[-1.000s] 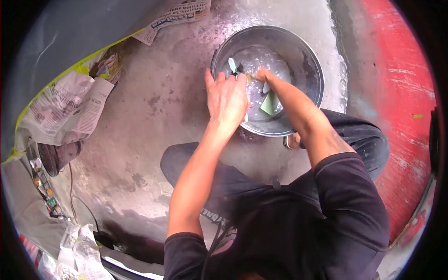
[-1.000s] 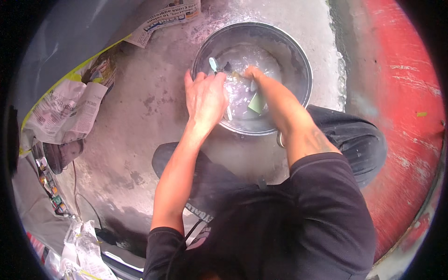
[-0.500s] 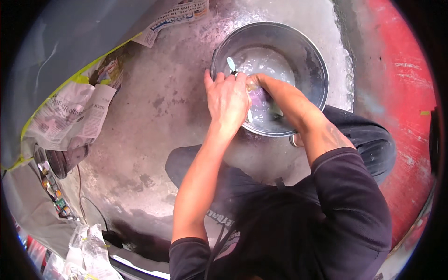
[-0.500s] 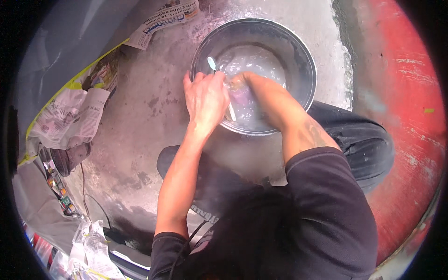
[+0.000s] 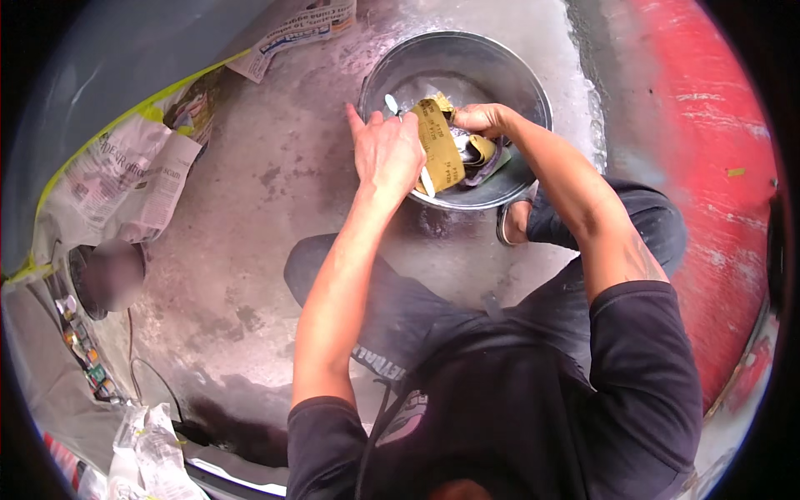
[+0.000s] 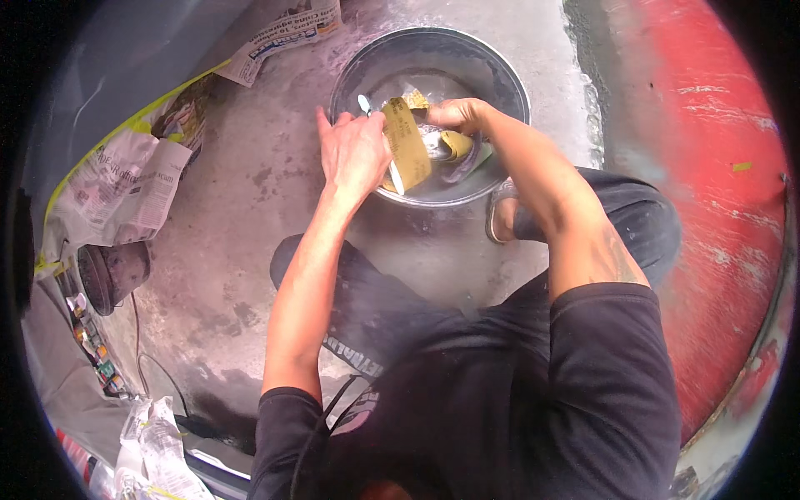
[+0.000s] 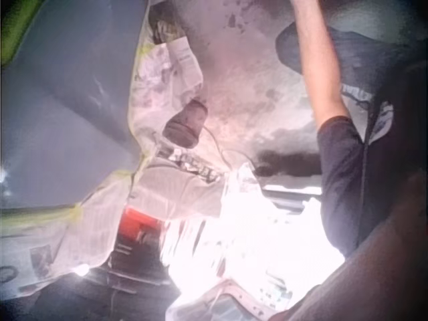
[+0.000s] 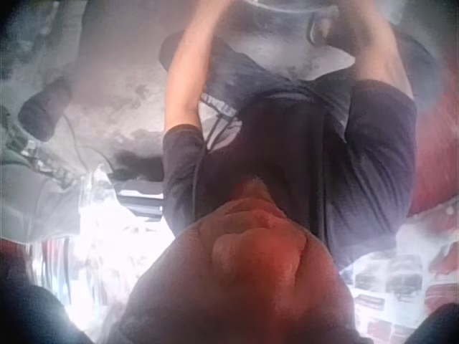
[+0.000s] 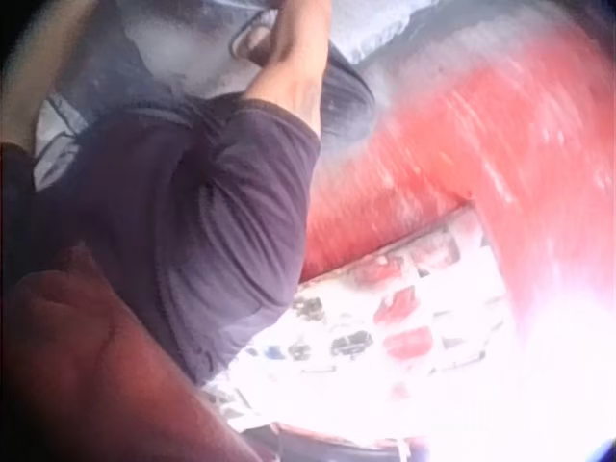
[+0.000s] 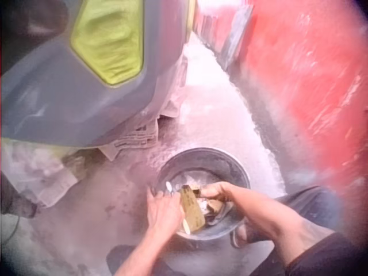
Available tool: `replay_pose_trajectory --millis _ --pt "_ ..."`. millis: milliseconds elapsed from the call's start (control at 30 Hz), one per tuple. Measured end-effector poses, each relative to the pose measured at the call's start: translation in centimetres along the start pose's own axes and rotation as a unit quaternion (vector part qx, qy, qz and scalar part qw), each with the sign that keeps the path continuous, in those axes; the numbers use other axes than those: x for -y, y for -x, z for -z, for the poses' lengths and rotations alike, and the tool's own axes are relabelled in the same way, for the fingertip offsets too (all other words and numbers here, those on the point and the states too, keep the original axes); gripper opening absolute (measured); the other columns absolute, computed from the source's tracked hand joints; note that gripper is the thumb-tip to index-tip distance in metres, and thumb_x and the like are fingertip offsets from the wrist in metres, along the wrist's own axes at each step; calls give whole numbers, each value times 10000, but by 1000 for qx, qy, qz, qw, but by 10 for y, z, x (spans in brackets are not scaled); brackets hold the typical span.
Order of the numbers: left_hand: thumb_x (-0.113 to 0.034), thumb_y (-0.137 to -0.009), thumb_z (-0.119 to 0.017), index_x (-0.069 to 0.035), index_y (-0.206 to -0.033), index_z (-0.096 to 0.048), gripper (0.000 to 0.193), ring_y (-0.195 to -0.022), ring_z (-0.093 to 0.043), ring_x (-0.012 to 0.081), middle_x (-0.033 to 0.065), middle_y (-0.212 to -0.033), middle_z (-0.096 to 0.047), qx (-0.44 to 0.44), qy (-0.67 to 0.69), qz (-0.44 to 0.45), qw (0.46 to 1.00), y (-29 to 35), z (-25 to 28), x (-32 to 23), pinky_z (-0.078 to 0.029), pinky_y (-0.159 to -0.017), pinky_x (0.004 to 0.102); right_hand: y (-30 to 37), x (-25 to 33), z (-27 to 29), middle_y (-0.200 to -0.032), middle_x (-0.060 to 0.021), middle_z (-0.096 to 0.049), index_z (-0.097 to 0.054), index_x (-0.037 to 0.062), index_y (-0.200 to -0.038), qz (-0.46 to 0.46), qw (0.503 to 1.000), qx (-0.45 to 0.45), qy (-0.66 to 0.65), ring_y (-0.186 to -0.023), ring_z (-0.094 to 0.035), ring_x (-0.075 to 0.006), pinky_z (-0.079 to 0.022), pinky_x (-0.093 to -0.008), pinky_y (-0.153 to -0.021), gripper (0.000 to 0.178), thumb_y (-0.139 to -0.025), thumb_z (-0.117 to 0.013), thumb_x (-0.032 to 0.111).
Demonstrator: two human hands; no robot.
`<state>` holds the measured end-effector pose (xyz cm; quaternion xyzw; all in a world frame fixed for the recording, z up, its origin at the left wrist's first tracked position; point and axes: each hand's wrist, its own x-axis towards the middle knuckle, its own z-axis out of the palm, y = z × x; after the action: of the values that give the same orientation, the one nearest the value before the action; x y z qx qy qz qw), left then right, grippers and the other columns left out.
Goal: The person sands a gray car body panel by hand, uses a sponge with water from a bucket to wipe the surface, and removes masking tape and newspaper from the edges.
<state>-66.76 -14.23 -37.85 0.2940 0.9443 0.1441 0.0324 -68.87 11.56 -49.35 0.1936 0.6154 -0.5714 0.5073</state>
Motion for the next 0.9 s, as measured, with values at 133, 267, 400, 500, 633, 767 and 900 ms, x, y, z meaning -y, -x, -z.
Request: replay_pose_trajectory --millis 133,267,400,500,633,767,900 --pt "-337 -989 -559 -30 -1023 -727 351 -1172 -667 403 209 -994 -757 16 -101 -84 991 -8 3 -22 -200 -1209 691 14 -26 34 -1164 -156 -720 -652 -16 -1241 31 994 -50 93 -984 -685 -250 -576 -441 -833 402 -951 -554 244" --pt "-534 -1023 -501 -2 -1382 -588 647 -1341 -555 443 268 -1233 -692 220 20 -21 975 -6 12 -26 -189 -1256 588 51 5 -7 -1243 -161 -690 -641 -26 -1303 42 976 -128 171 -1030 -662 -260 -551 -461 -842 464 -911 -501 180" --pt "-788 -940 -487 66 -1622 -194 1132 -1536 -312 421 325 -1600 -374 345 355 53 867 -35 -24 -37 -185 -1287 426 46 -12 22 -1161 -178 -691 -704 21 -1200 136 891 -123 415 -1096 -637 -349 -492 -450 -977 428 -926 -597 332" --pt "-818 -817 -654 184 -1562 80 1449 -1575 -217 374 369 -1643 -224 420 405 42 811 -48 -55 -42 -222 -1272 387 56 -5 17 -1058 -230 -708 -714 -12 -1151 102 898 -201 378 -1093 -650 -403 -501 -450 -969 414 -879 -666 296" --pt "-784 -768 -741 79 -1574 -293 1263 -1477 -421 364 319 -1549 -437 451 419 50 786 -61 -59 -68 -356 -1210 412 72 -23 5 -926 -313 -715 -694 -90 -937 169 786 -313 505 -927 -707 -476 -560 -499 -835 358 -862 -673 259" --pt "-575 -816 -831 -73 -1558 -457 971 -1409 -500 314 180 -1518 -542 441 291 -1 849 -66 -135 -52 -401 -1171 427 37 -8 9 -941 -271 -735 -719 -64 -949 212 748 -282 562 -946 -721 -443 -571 -465 -840 318 -898 -636 239" --pt "-390 -828 -863 -71 -1535 -489 860 -1387 -522 299 164 -1497 -572 527 449 -26 721 -77 -149 -106 -417 -1159 430 16 -62 63 -1077 -266 -723 -729 -44 -1045 72 780 -210 585 -1070 -700 -412 -549 -466 -936 350 -911 -594 250"
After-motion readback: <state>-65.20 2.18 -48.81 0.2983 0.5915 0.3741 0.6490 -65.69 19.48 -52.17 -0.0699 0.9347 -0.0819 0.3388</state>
